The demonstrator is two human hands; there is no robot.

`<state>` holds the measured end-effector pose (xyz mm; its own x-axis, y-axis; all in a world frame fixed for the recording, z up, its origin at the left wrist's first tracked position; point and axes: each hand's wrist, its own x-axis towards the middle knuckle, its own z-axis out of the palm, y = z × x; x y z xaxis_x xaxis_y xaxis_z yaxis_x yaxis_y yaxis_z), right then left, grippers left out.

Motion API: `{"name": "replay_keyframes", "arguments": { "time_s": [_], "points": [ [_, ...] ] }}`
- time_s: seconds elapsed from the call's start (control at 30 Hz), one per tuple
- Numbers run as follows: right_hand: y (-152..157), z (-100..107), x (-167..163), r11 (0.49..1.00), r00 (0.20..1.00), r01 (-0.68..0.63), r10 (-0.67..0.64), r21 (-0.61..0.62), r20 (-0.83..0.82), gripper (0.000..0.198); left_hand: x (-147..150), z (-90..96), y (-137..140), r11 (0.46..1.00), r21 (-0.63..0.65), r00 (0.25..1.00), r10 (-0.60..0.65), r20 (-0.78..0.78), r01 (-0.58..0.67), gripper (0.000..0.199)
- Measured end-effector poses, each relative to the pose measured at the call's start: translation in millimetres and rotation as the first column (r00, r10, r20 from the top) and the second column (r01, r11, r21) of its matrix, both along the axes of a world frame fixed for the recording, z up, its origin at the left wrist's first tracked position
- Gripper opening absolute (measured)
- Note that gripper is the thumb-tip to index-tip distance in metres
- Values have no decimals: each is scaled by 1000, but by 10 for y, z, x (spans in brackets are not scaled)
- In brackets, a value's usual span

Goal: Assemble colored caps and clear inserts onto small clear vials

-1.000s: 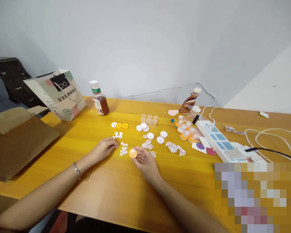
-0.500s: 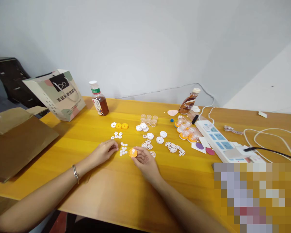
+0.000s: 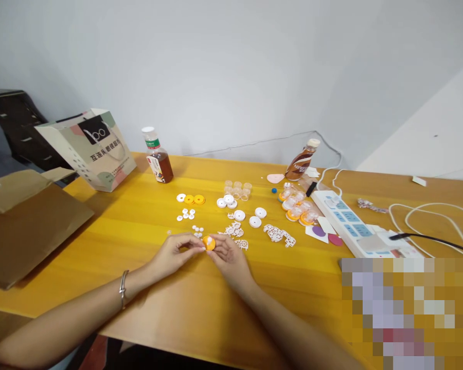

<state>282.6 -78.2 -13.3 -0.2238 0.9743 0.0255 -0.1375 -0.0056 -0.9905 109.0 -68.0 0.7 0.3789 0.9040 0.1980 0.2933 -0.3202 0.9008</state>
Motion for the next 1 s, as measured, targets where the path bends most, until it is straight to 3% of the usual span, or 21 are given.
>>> {"name": "replay_keyframes", "arguments": {
  "time_s": [0.13,0.33,1.0],
  "points": [
    [-2,-12,-9,1000,1000,9,-9,14,-1,30,26,-36,15,999,-42,999,22,30,-21,11],
    [-25,12,-31,1000,1000,0,0,6,10,29,40,-52,31,996,12,996,85,19,-85,9],
    [-40,49,-51,1000,1000,11,-11,-21,-17,29,70,-30,-41,989,83,993,120,21,-122,7]
  ]
}}
